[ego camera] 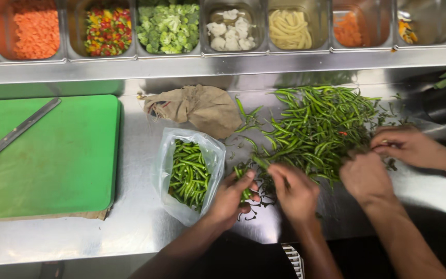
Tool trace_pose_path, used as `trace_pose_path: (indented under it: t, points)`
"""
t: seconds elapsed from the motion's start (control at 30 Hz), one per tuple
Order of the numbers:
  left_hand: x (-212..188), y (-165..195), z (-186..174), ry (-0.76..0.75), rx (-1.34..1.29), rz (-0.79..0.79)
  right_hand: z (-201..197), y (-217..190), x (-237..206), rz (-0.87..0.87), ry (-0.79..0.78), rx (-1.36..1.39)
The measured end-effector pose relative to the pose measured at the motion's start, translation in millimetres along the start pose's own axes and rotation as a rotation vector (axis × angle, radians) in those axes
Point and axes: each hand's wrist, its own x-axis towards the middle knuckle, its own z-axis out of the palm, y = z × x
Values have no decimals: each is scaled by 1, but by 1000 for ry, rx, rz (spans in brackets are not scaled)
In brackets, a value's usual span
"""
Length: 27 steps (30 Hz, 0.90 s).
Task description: The person removes stems from green chilies by hand and places the trimmed chilies into a plastic bag. A coworker performs the same task alongside. The person occasionally gathers trimmed stems and moves them aside.
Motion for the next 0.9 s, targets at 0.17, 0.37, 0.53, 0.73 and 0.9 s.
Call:
trace_pose_path:
  t: [0.17, 0.37, 0.53, 0.73, 0.9]
  points:
    - [13, -12, 1, -53, -2, 11, 2, -1, -39, 270, -70, 249]
    - [17, -1, -4, -125, 376, -211, 3, 37, -64, 547, -299, 754]
    - [8, 12, -1, -34, 211, -173, 3, 55, -65, 646, 40, 1029]
    - [-8, 0, -9, -258, 159, -43, 9, 46, -63, 715, 115, 1031]
    - [-4, -9, -16, -314, 46, 50, 4, 36, -65, 585, -63, 811]
